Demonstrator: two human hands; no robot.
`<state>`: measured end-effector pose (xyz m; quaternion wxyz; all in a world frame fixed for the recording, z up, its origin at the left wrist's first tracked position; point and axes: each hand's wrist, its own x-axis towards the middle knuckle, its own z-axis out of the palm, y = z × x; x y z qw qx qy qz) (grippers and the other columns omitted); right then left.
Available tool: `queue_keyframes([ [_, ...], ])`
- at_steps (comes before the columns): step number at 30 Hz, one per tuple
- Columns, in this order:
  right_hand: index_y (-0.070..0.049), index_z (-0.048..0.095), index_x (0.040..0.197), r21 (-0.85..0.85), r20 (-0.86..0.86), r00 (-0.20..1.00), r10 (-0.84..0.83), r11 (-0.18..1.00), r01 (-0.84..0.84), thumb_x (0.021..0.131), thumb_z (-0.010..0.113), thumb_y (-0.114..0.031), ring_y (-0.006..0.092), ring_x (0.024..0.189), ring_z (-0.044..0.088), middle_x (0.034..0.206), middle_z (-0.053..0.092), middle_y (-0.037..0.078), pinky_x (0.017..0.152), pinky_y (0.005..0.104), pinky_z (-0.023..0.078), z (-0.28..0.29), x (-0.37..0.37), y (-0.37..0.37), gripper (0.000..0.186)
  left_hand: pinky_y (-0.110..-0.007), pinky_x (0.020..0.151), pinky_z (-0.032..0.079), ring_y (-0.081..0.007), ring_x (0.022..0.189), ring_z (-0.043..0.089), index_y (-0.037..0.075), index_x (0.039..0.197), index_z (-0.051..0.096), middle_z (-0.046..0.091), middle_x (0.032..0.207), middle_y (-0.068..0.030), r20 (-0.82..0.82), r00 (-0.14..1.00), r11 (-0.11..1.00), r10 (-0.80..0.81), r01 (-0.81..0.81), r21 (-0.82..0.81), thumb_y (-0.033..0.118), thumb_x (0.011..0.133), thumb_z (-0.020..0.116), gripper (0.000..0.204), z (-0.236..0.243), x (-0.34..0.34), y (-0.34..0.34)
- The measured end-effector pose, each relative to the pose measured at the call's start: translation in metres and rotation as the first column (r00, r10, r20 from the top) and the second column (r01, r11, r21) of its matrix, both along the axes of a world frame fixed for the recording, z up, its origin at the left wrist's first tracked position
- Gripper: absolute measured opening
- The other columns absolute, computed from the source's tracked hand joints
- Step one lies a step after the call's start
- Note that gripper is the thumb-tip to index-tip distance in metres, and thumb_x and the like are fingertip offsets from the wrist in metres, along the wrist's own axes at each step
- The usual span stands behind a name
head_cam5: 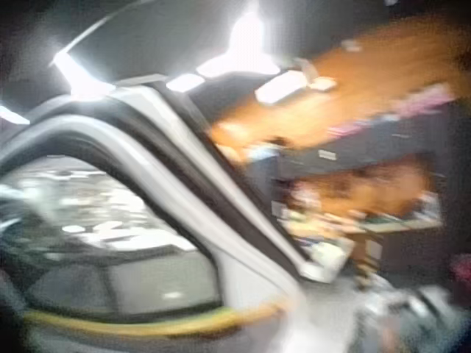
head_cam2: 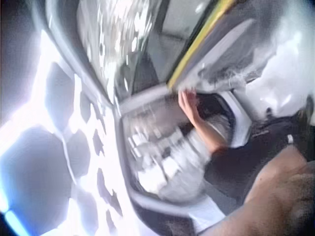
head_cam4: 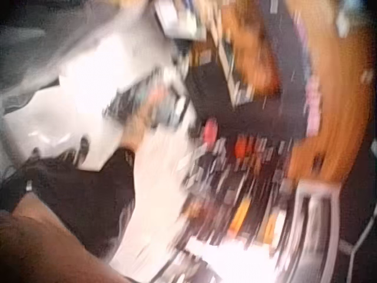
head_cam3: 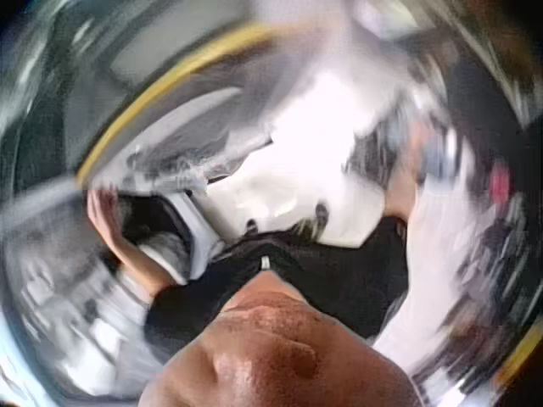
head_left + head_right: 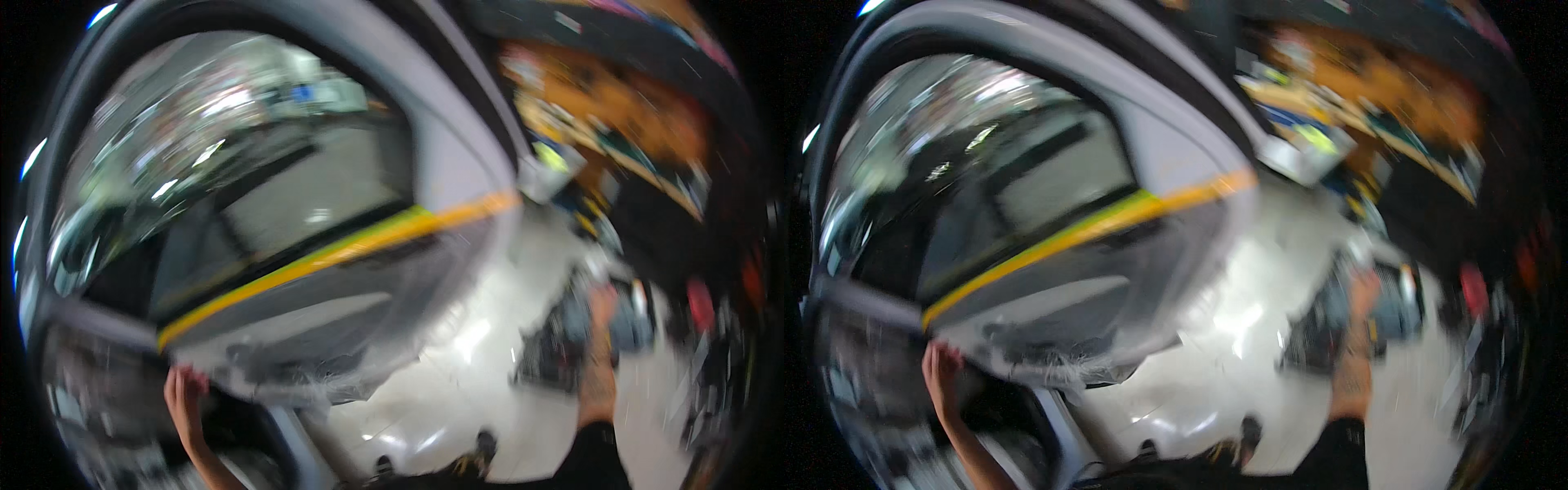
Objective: The person applies a tint film to a car door window. They smooth the film with their hands, spray a solution, and use a squeegee to remove bubbles and excess liquid. The person wipes the edges with a cloth and uses a yellow tool to trim the film along the window frame.
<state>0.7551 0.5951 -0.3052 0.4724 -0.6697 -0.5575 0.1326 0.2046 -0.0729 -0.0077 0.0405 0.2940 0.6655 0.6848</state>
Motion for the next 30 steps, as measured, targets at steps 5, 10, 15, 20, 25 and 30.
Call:
queue_keyframes([
  [5, 0.002, 0.056, 0.118, -0.126, -0.366, 0.925, 0.103, 0.979, -0.159, 0.075, 0.069, -0.038, 0.0318, 0.107, 0.056, 0.122, 0.055, 0.02, 0.092, 0.0403, 0.044, -0.036, 0.053, 0.219, 0.061, -0.028, 0.072, 0.052, -0.0165, 0.082, 0.064, 0.004, 0.105, 0.054, 0.065, 0.091, -0.0083, 0.051, 0.997, 0.999, 0.049, -0.049, -0.008, 0.035, 0.097, 0.045, 0.034, 0.016, 0.078, 0.033],
  [10, 0.003, 0.05, 0.125, -0.235, -0.131, 0.956, 0.263, 0.928, -0.288, 0.077, 0.067, -0.037, 0.031, 0.107, 0.057, 0.12, 0.056, 0.021, 0.091, 0.0389, 0.044, -0.043, 0.006, 0.281, 0.064, -0.029, 0.074, 0.051, -0.0177, 0.084, 0.064, 0.004, 0.105, 0.054, 0.064, 0.093, -0.0094, -0.014, 0.992, 0.991, 0.126, -0.127, -0.05, 0.042, 0.096, 0.045, 0.04, 0.079, 0.148, 0.046],
  [15, 0.003, 0.044, 0.131, -0.143, 0.061, 0.976, 0.21, 0.969, -0.2, 0.08, 0.065, -0.034, 0.0301, 0.106, 0.058, 0.117, 0.058, 0.022, 0.091, 0.0372, 0.044, -0.011, 0.028, 0.267, 0.066, -0.028, 0.073, 0.051, -0.0173, 0.081, 0.065, 0.005, 0.103, 0.055, 0.065, 0.09, -0.0079, 0.037, 0.978, 0.973, 0.206, -0.2, -0.113, 0.042, 0.096, 0.044, 0.039, 0.058, 0.157, 0.044],
  [20, -0.002, 0.034, 0.14, 0.482, 0.137, 0.824, 0.55, 0.689, -0.541, 0.086, 0.049, -0.007, 0.031, 0.126, 0.042, 0.14, 0.04, 0.019, 0.104, 0.038, 0.033, 0.159, 0.04, 0.155, 0.056, -0.026, 0.071, 0.051, -0.0164, 0.081, 0.065, 0.006, 0.104, 0.055, 0.065, 0.09, -0.0078, 0.073, 0.958, 0.955, 0.276, -0.265, -0.134, 0.04, 0.097, 0.042, 0.037, 0.042, 0.153, -0.007],
  [25, -0.002, 0.033, 0.14, 0.491, -0.318, 0.4, 0.86, 0.51, -0.706, 0.075, 0.05, -0.005, 0.027, 0.117, 0.045, 0.131, 0.042, 0.015, 0.096, 0.0339, 0.04, 0.362, -0.016, -0.064, 0.068, -0.028, 0.071, 0.05, -0.0166, 0.08, 0.064, 0.002, 0.104, 0.054, 0.064, 0.089, -0.0082, 0.013, 0.978, 0.976, 0.208, -0.207, -0.062, 0.042, 0.096, 0.045, 0.042, 0.027, 0.102, -0.029],
  [30, -0.001, 0.033, 0.138, 0.457, -0.142, 0.13, 0.981, 0.182, -0.871, 0.067, 0.051, -0.009, 0.0258, 0.102, 0.05, 0.115, 0.046, 0.015, 0.088, 0.0334, 0.044, 0.481, -0.135, -0.277, 0.074, -0.03, 0.075, 0.05, -0.0211, 0.082, 0.064, -0.001, 0.107, 0.054, 0.064, 0.094, -0.0136, 0.037, 0.999, 1.0, 0.001, -0.001, 0.016, 0.046, 0.093, 0.048, 0.05, -0.008, 0.058, -0.062],
])
